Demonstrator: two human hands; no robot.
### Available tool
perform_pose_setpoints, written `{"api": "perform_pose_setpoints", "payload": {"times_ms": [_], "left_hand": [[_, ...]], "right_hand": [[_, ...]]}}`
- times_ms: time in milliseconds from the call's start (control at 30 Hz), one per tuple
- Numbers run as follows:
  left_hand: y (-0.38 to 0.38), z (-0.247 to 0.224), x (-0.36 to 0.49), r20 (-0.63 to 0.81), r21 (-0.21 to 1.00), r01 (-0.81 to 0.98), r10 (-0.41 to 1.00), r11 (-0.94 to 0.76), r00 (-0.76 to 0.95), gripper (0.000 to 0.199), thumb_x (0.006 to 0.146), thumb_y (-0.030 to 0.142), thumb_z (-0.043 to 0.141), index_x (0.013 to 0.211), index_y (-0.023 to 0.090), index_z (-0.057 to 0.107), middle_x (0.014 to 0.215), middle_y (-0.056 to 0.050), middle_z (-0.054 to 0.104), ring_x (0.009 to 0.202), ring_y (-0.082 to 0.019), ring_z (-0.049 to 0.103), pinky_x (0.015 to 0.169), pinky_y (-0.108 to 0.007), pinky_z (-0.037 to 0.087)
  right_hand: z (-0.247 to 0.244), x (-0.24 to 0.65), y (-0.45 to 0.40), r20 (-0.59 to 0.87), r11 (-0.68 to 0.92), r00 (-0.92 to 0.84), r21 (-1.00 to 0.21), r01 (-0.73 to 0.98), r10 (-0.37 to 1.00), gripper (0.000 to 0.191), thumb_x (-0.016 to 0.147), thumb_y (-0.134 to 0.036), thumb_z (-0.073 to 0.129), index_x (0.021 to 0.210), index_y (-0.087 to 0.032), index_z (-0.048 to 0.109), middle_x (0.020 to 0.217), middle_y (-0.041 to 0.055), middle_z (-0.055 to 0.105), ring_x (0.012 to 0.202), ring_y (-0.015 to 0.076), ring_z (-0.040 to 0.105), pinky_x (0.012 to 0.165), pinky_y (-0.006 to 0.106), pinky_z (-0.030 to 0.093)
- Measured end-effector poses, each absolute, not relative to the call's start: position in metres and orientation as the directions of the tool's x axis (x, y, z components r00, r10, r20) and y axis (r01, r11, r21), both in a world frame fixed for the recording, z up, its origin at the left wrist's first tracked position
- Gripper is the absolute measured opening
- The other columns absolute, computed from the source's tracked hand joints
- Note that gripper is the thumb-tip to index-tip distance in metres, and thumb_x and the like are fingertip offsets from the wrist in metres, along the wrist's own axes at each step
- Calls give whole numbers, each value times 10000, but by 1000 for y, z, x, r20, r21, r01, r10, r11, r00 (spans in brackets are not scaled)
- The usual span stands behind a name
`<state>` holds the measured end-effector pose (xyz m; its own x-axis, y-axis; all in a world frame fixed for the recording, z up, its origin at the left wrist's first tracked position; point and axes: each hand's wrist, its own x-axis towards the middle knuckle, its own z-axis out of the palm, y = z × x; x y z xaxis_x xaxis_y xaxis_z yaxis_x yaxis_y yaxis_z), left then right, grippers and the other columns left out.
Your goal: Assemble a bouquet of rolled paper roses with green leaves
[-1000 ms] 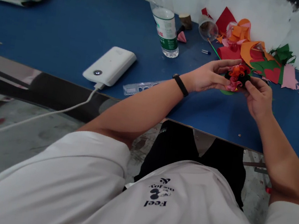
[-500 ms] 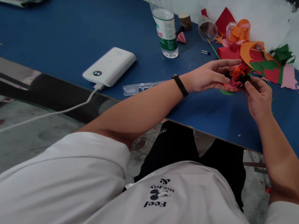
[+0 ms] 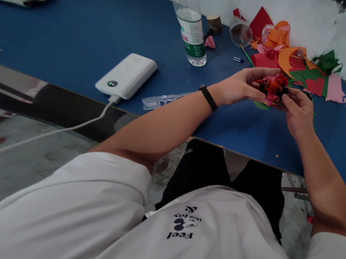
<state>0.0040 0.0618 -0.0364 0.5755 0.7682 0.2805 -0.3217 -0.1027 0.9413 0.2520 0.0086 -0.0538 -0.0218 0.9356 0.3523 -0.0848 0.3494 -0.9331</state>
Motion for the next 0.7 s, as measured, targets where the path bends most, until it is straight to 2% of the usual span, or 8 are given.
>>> {"api": "perform_pose_setpoints", "payload": {"times_ms": [133, 233, 300, 433, 533, 600, 700], "left_hand": [[59, -36, 3, 268, 946, -310, 776, -98, 572, 919, 655, 238, 1064, 1536, 278, 805, 1708, -106, 769, 1711, -443, 643, 1338, -554, 647], [55, -36, 4, 248, 953, -289, 774, -87, 582, 968, 672, 319, 1096, 1586, 290, 778, 1715, -133, 756, 1652, -451, 690, 1324, -589, 657], [55, -38, 5, 268, 951, -288, 762, -112, 590, 1036, 635, 366, 1140, 1599, 285, 768, 1701, -156, 758, 1665, -463, 676, 1347, -606, 635], [63, -46, 9, 355, 930, -307, 721, -204, 596, 1134, 546, 434, 1195, 1587, 285, 771, 1687, -163, 762, 1734, -467, 612, 1422, -607, 556], [71, -53, 10, 410, 912, -284, 696, -296, 589, 1147, 537, 461, 1206, 1590, 335, 768, 1726, -136, 734, 1740, -445, 614, 1456, -580, 521], [74, -57, 9, 460, 886, -247, 675, -393, 577, 1139, 551, 464, 1207, 1593, 344, 764, 1768, -129, 701, 1761, -430, 594, 1492, -548, 478], [77, -60, 8, 531, 830, -205, 622, -519, 575, 1191, 570, 467, 1193, 1648, 304, 713, 1813, -155, 658, 1766, -439, 582, 1516, -553, 429]], "right_hand": [[-53, 251, 8, 350, 346, -26, -933, -97, 936, 659, 674, -808, 1163, 1072, -366, 879, 1006, -25, 864, 1108, 295, 911, 1144, 571, 791], [-55, 251, 9, 346, 341, -38, -935, -97, 937, 663, 655, -815, 1166, 1059, -375, 878, 1004, -22, 863, 1157, 313, 908, 1164, 581, 780], [-57, 251, 10, 344, 339, -54, -937, -87, 937, 662, 674, -825, 1153, 1075, -375, 880, 1006, -15, 864, 1138, 318, 908, 1153, 593, 783], [-59, 251, 10, 369, 366, -80, -929, -54, 926, 654, 734, -826, 1126, 1141, -377, 881, 1039, -13, 867, 987, 282, 889, 1048, 585, 813], [-57, 250, 6, 393, 393, -87, -919, -14, 915, 664, 732, -811, 1130, 1155, -370, 871, 1081, 0, 869, 1014, 284, 875, 1049, 575, 809], [-54, 249, 3, 410, 414, -95, -910, 19, 907, 627, 741, -757, 1138, 1145, -359, 870, 1097, 11, 870, 1056, 292, 870, 1098, 569, 791], [-52, 248, 0, 436, 442, -104, -896, 39, 894, 501, 736, -563, 1138, 1108, -350, 878, 1092, 4, 878, 1059, 277, 861, 1115, 523, 772]]}}
